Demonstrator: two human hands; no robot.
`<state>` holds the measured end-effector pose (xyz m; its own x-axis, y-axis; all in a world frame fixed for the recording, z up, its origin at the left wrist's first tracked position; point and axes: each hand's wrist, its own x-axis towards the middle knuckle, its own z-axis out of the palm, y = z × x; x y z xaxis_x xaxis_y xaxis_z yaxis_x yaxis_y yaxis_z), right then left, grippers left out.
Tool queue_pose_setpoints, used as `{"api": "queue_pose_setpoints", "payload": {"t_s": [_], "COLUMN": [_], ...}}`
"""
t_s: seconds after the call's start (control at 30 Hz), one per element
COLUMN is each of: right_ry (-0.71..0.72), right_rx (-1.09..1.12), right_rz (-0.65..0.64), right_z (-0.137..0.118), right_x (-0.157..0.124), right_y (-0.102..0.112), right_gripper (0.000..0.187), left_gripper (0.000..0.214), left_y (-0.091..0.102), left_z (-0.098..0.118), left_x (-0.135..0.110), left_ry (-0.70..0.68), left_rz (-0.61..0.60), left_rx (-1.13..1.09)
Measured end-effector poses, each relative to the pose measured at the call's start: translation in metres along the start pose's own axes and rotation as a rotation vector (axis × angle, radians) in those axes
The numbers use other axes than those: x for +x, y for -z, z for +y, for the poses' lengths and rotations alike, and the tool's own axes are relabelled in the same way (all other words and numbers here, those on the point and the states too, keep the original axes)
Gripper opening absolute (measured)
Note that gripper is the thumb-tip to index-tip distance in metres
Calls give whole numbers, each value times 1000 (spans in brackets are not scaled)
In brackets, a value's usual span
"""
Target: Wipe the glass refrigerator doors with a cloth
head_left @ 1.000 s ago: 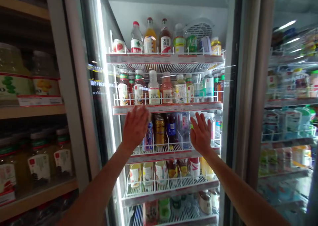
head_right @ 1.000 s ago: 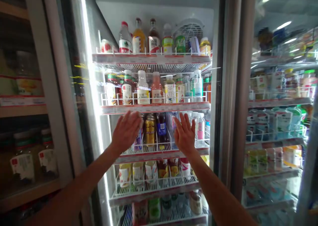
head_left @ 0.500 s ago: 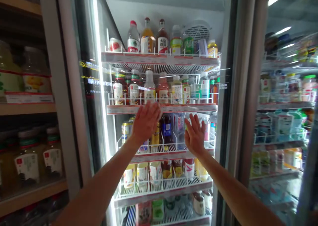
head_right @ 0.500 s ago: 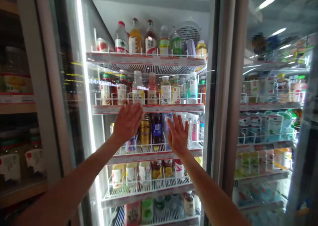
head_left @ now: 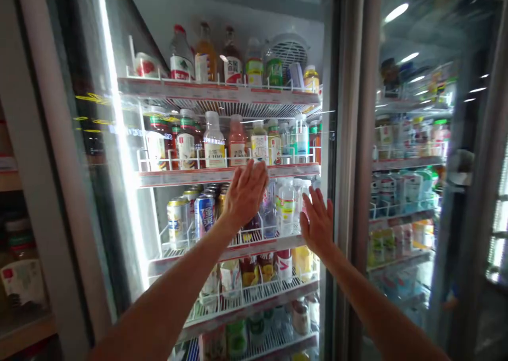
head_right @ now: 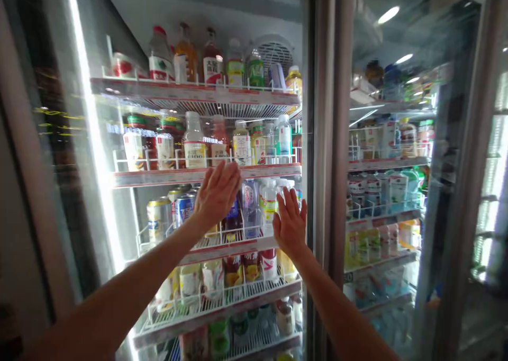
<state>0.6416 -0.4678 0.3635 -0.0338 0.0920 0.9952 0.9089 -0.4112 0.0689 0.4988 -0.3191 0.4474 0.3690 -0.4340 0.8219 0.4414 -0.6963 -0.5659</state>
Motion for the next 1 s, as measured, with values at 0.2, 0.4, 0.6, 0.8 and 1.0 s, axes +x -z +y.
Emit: {"api": "queue_pose_setpoints", "payload": {"t_s": [0.2, 0.4, 0.6, 0.8, 1.0], "right_ry": [-5, -40, -74, -78, -52], "right_rx": [-74, -128, -130, -131, -83], "right_rz": [-32, -65, 31, 50, 60], "right_z": [22, 47, 63, 79, 60], "right_x": [-18, -27, -35, -38, -23], "right_y": [5, 16, 26, 41, 33], "right_gripper": [56, 58, 59, 60, 61], "left_gripper": [44, 48, 53, 47, 50], "left_y": [-15, -31, -46, -48, -36], "left_z": [57, 65, 120, 154, 77], "left_x": [0, 47, 47, 1, 43], "left_ry": [-377, -204, -316, -629, -172], "left_rz": [-157, -142, -201, -261, -137], "left_rx": [-148, -201, -263, -321, -208]}}
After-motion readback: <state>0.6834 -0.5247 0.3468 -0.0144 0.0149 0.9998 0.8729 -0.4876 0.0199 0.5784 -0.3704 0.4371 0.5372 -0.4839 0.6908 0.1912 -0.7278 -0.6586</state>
